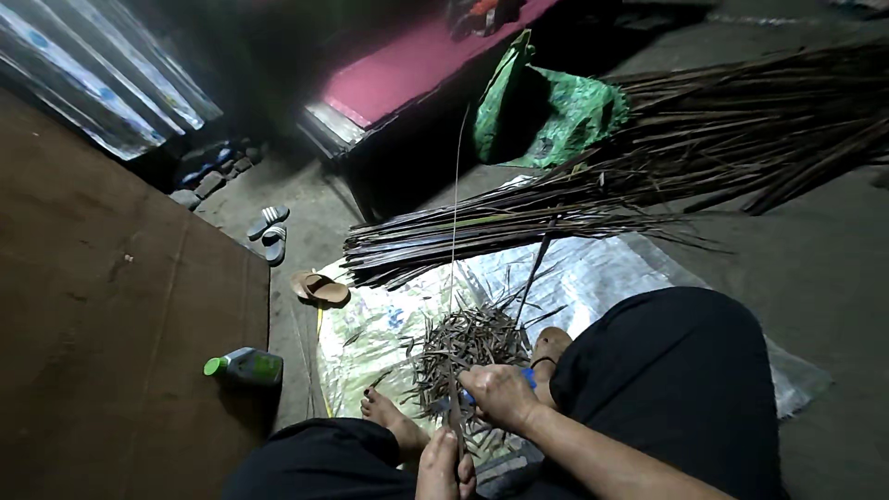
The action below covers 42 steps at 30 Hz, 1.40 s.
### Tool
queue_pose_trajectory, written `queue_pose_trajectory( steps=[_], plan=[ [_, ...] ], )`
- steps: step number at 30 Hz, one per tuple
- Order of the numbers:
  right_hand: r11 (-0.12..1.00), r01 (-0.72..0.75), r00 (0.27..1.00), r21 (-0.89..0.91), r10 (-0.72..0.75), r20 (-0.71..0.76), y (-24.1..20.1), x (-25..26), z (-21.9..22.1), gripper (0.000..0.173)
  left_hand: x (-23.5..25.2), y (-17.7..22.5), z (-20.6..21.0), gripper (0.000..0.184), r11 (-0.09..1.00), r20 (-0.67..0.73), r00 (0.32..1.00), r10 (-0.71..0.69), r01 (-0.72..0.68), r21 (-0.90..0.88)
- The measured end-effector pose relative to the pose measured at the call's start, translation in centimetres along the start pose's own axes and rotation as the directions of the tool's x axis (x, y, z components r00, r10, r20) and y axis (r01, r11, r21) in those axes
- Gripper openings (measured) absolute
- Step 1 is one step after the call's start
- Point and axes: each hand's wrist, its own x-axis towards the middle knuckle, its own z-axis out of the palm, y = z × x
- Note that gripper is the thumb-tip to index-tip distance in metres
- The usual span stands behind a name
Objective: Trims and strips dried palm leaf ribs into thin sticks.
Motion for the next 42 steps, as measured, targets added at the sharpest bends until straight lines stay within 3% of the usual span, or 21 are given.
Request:
queue_pose_trajectory(
  steps=[3, 6, 9, 11, 13, 15, 16, 19, 22, 25, 27, 29, 32, 38, 42],
  plan=[
    [0.997, -0.073, 0.997, -0.001, 0.073, 0.011, -0.1, 0.3, -0.3, 0.016, -0.2, 0.1, 0.0, 0.029, 1.0, 0.001, 1.0, -0.003, 0.003, -0.009],
    [0.958, -0.282, 0.95, 0.047, 0.273, 0.151, 1.0, 1.4, -2.6, 0.028, -1.0, -0.3, -0.2, 0.029, 1.0, 0.018, 1.0, -0.009, 0.009, 0.008],
    [0.87, -0.464, 0.881, 0.164, 0.435, 0.186, 2.5, 2.2, -4.4, 0.035, -1.2, -0.9, -0.5, 0.03, 1.0, 0.033, 0.999, 0.003, -0.004, 0.004],
    [0.731, -0.49, 0.865, 0.475, 0.474, 0.163, 3.0, 2.4, -4.7, 0.033, -1.0, -0.7, -0.4, 0.028, 0.999, 0.035, 0.999, 0.005, -0.006, 0.037],
    [0.497, -0.368, 0.879, 0.786, 0.461, 0.119, 2.6, 2.6, -4.3, 0.03, -0.6, -0.6, -0.4, 0.028, 0.994, 0.072, 0.997, 0.0, -0.008, 0.108],
    [0.27, -0.226, 0.91, 0.936, 0.402, 0.105, 1.7, 2.5, -4.7, 0.029, 0.0, -0.8, -0.5, 0.029, 0.969, 0.156, 0.988, -0.006, -0.033, 0.244],
    [0.237, -0.172, 0.926, 0.956, 0.371, 0.075, 1.2, 2.4, -5.2, 0.024, 0.3, -0.8, -0.6, 0.03, 0.934, 0.18, 0.984, -0.008, -0.057, 0.352],
    [0.366, 0.001, 0.962, 0.931, 0.253, -0.101, -0.1, 2.0, -6.2, 0.015, 1.7, -0.5, -0.5, 0.027, 0.759, 0.212, 0.968, 0.134, -0.238, 0.606],
    [0.556, 0.127, 0.978, 0.821, 0.068, -0.197, -1.3, 1.5, -6.4, 0.023, 2.9, 1.9, -0.1, 0.024, 0.669, 0.238, 0.881, 0.409, -0.467, 0.578],
    [0.601, 0.134, 0.976, 0.788, 0.058, -0.21, -2.1, 0.8, -6.6, 0.028, 3.9, 4.9, 0.5, 0.018, 0.626, 0.207, 0.784, 0.585, -0.599, 0.5],
    [0.6, 0.015, 0.974, 0.8, 0.173, -0.148, -1.8, 0.3, -6.7, 0.036, 4.4, 6.2, 0.2, 0.017, 0.578, 0.207, 0.734, 0.647, -0.649, 0.494],
    [0.62, -0.167, 0.967, 0.767, 0.256, 0.003, -0.6, -0.5, -6.1, 0.048, 4.8, 7.0, -0.2, 0.017, 0.519, 0.186, 0.682, 0.707, -0.679, 0.519],
    [0.59, -0.359, 0.932, 0.723, 0.271, 0.242, 0.5, -1.7, -4.3, 0.049, 5.7, 7.6, -0.8, 0.017, 0.441, 0.162, 0.584, 0.795, -0.741, 0.506],
    [0.743, -0.302, 0.952, 0.598, 0.196, 0.236, -2.0, -1.2, -5.5, 0.042, 6.8, 7.0, -1.3, 0.017, 0.371, 0.207, 0.493, 0.845, -0.819, 0.437],
    [0.773, -0.456, 0.855, 0.441, 0.243, 0.458, -1.5, 0.6, -2.6, 0.048, 6.4, 6.6, -1.9, 0.017, 0.28, 0.269, 0.479, 0.835, -0.793, 0.542]
  ],
)
